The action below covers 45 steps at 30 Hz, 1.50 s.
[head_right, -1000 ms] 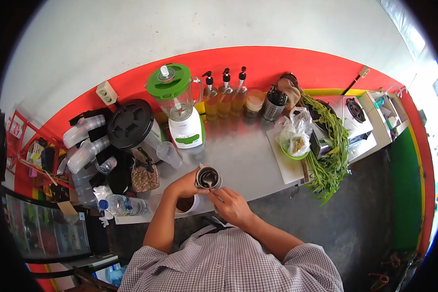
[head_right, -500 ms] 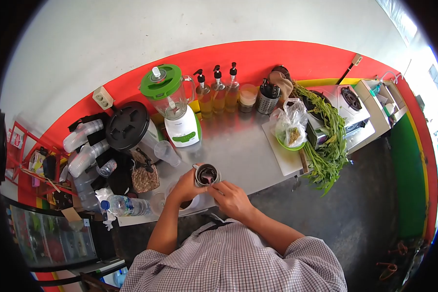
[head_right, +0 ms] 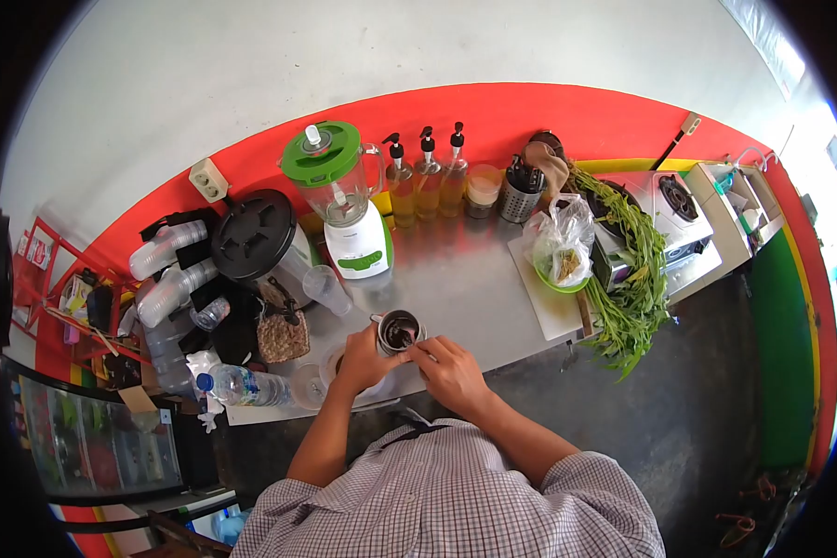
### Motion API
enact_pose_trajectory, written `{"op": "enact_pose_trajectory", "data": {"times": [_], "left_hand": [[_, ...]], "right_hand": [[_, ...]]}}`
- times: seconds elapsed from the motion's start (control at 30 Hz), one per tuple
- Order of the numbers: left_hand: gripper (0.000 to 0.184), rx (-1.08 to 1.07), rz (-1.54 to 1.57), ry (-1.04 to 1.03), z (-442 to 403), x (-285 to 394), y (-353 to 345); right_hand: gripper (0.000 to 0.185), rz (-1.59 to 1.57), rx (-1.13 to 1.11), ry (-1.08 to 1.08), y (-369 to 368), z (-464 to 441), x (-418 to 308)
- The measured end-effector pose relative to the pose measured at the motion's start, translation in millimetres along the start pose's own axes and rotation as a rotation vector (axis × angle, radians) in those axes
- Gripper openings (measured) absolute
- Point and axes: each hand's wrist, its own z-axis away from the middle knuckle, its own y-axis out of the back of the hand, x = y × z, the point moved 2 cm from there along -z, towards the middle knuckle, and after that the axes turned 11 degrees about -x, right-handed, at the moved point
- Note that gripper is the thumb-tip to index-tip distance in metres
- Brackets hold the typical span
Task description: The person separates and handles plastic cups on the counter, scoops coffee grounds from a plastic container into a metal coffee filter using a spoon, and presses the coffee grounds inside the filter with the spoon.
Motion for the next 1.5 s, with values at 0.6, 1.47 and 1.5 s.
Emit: {"op": "enact_pose_trajectory", "data": {"times": [0.6, 1.47, 1.5], "left_hand": [[0.081, 0.24, -0.053, -0.012, 16, 13, -5], [0.07, -0.207, 0.687, -0.03, -42, -24, 12], [0.066, -0.209, 0.67, -0.029, -44, -25, 13]], "right_hand": [[0.042, -0.082, 0.007, 0.038, 6, 2, -8], [0.045, -0.067, 0.026, 0.082, -16, -2, 12], [0.045, -0.064, 0.054, 0.069, -13, -2, 14]]}}
